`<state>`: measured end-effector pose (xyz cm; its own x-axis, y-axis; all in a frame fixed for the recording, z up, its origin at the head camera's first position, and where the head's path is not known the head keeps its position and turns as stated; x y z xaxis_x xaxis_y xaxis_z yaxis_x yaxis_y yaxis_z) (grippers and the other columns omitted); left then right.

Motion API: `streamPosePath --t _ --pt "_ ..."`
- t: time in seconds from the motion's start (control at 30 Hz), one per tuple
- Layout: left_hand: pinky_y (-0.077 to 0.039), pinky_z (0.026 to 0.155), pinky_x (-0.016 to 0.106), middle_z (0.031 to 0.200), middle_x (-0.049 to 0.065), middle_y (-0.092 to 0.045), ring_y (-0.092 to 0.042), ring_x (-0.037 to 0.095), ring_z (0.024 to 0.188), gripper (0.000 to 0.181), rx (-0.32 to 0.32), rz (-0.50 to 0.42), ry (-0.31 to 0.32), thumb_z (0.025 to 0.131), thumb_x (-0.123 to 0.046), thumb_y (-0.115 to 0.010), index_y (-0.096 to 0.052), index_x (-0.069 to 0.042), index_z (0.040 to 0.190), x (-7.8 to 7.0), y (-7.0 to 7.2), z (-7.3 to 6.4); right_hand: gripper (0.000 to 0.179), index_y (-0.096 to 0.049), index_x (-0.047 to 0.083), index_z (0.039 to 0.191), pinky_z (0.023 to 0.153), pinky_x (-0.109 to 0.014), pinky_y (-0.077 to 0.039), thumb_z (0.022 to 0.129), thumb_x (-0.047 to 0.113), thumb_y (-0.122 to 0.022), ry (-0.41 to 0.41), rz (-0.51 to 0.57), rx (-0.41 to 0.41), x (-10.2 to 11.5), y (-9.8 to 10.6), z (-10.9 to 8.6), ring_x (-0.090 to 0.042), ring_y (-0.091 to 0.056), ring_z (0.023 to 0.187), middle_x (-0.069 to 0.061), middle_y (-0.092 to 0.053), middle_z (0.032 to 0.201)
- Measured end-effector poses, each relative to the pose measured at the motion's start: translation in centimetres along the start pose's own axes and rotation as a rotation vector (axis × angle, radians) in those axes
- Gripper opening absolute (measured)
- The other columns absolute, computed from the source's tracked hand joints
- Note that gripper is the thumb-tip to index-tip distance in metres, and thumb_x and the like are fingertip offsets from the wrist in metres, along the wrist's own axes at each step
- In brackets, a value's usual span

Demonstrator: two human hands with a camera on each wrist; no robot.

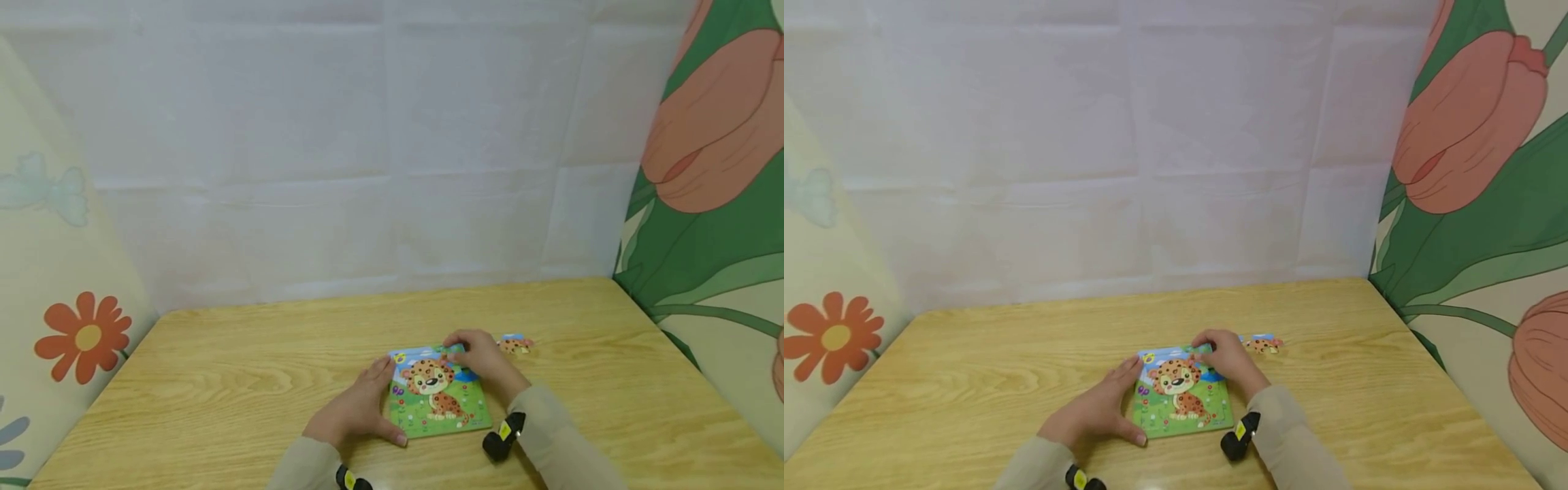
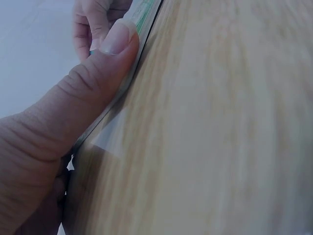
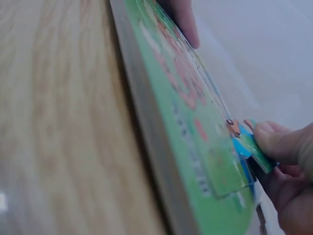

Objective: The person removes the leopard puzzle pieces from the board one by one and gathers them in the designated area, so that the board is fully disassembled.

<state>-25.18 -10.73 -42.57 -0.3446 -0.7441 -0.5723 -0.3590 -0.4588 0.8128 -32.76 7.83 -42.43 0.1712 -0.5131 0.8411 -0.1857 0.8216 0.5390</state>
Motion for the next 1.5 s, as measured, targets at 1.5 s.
streamPosePath --t 1.5 --pt "-0.013 0.113 0.053 0.153 0.022 -0.011 -0.008 0.036 0.141 0.125 0.006 0.003 0.001 0.054 -0.048 -0.085 -0.018 0.006 0.145 0.3 0.0 -0.1 0.023 -0.063 -0.007 0.108 0.070 -0.019 -0.048 0.087 0.003 -0.059 -0.081 0.122 -0.233 -2.9 9.9 -2.4 -0.007 -0.055 0.080 -0.017 -0.065 0.102"
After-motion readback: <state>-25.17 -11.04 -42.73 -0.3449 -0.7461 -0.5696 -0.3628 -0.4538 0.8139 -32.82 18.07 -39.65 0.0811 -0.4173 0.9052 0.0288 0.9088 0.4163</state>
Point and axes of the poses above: each hand's wrist, its own z-axis towards the middle knuckle, its own y-axis out of the back of the hand, x = y × z, the point moved 8 cm from there along z, towards the middle knuckle
